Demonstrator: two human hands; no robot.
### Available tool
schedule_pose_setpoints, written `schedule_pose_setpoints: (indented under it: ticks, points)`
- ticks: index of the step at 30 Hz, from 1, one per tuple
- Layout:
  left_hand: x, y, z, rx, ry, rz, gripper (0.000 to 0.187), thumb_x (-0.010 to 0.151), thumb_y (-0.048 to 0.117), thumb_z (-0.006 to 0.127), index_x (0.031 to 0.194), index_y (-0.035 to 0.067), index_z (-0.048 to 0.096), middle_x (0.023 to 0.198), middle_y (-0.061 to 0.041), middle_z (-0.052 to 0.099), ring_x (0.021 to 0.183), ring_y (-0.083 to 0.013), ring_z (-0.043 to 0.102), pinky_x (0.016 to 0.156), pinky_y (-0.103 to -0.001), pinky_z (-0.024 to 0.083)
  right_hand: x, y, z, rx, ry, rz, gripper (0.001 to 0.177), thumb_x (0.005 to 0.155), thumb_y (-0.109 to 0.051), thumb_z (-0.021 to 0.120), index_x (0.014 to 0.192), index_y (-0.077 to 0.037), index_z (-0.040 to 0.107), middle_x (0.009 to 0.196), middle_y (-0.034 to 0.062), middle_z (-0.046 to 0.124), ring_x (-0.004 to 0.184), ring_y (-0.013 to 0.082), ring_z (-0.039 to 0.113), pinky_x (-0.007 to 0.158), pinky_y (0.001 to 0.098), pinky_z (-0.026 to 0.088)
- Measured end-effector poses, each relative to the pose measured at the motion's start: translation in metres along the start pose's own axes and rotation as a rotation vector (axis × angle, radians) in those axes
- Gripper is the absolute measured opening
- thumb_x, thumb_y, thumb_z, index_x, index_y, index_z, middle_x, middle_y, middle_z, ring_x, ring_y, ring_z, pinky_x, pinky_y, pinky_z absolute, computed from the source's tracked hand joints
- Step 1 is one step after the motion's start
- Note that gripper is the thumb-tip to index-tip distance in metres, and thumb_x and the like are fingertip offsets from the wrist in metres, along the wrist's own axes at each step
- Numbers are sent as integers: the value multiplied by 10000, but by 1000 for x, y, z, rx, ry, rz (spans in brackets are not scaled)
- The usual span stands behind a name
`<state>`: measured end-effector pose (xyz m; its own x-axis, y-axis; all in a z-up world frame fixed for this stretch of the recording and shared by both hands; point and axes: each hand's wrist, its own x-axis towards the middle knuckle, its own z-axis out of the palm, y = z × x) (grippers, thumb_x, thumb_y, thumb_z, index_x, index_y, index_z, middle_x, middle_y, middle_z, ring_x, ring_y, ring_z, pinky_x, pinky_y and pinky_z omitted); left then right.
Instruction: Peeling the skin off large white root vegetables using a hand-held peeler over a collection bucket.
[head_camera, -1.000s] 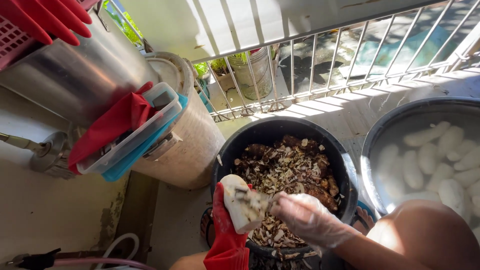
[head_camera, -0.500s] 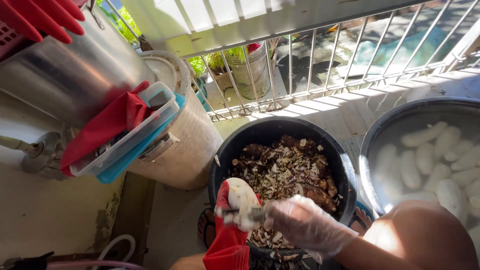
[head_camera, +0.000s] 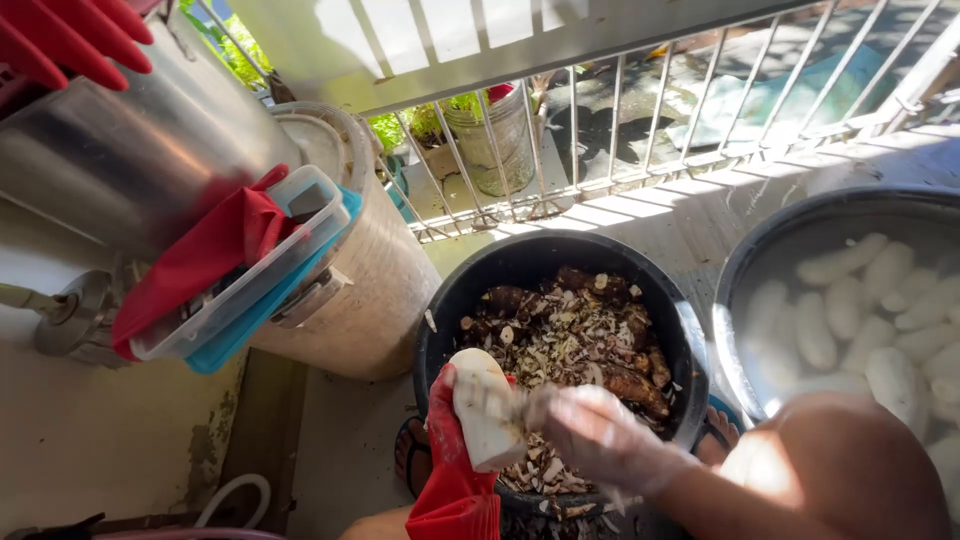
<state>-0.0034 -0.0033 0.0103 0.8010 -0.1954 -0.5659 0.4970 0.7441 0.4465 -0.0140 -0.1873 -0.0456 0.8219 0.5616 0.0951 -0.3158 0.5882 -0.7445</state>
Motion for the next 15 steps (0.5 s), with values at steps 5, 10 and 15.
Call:
schedule_pose_setpoints:
  ticks: [5, 10, 15]
  points:
    - [-8, 8, 9, -42, 170, -28, 719, 775, 629, 652, 1175, 32, 678, 940, -181, 723, 766, -345, 685, 658, -456, 573, 12, -65, 52, -1021, 468, 483, 438, 1032, -499, 409, 989, -149, 669, 700, -49, 581, 500, 93, 446, 363, 232, 343]
    - [27, 7, -28, -124, 25, -25, 683, 809, 575, 659, 1205, 19, 634, 901, -215, 729, 685, -339, 695, 599, -463, 597, -15, -21, 37, -1398, -18, -468, 243, 1132, -354, 357, 1289, -189, 272, 699, -13, 567, 424, 102, 472, 333, 261, 476]
    - [-1, 1, 5, 1, 169, -10, 626, 820, 601, 639, 1072, 31, 696, 823, -194, 708, 628, -366, 670, 570, -447, 576, 10, -45, 21, -842, -61, -708, 251, 1075, -144, 453, 1148, 2, 643, 970, 83, 691, 885, 219, 683, 923, 394, 608]
